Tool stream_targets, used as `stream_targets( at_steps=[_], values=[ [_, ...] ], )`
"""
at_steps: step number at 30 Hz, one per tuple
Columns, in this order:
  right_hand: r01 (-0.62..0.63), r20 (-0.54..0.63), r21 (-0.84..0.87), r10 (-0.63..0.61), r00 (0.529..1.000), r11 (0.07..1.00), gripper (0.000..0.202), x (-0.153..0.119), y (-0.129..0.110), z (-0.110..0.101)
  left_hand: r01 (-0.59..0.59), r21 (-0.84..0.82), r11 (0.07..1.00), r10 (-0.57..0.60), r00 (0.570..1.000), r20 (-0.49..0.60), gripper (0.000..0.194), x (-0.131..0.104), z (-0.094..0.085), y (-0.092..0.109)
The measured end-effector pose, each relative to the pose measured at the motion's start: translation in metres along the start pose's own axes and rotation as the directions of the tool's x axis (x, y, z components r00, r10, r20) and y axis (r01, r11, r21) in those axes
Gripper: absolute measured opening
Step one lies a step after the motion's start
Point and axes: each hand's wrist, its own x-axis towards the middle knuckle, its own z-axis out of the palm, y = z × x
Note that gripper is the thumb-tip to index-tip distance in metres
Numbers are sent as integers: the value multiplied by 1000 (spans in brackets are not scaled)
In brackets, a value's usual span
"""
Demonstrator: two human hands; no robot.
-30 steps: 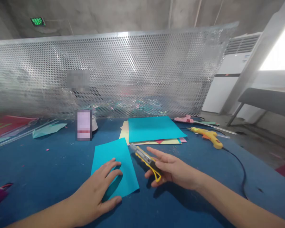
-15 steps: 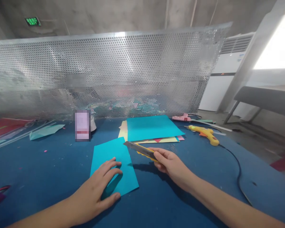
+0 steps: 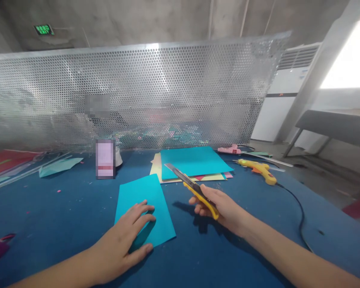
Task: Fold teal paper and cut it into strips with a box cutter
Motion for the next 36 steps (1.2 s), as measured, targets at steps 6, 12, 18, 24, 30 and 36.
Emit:
stream_targets(
  at_steps=[6, 12, 18, 24, 30, 36],
  values=[
    [19, 227, -36, -11, 974, 999, 34, -2, -1, -4, -19, 23, 1000, 19, 1000, -8, 41, -2, 5, -3],
    [73, 263, -118, -39, 964, 990, 40, 1, 1, -2, -1, 42, 999, 0, 1000, 24, 42, -3, 3, -2],
    [122, 178, -317, -67, 982, 941, 48, -3, 4, 6, 16, 59, 998, -21, 997, 81, 42, 0, -5, 4],
    [162, 65, -581, -153, 986, 798, 41, -14, -1, 8, 25, 71, 997, -30, 997, 73, 42, 0, -3, 4],
    [216, 0, -720, -311, 950, 659, 34, -21, -11, 5, 39, 83, 996, -48, 993, 108, 59, -2, -6, 2],
    [220, -40, -813, -429, 903, 540, 35, -16, -12, -3, 75, 65, 995, -82, 991, 109, 58, -5, -7, -2]
  ],
)
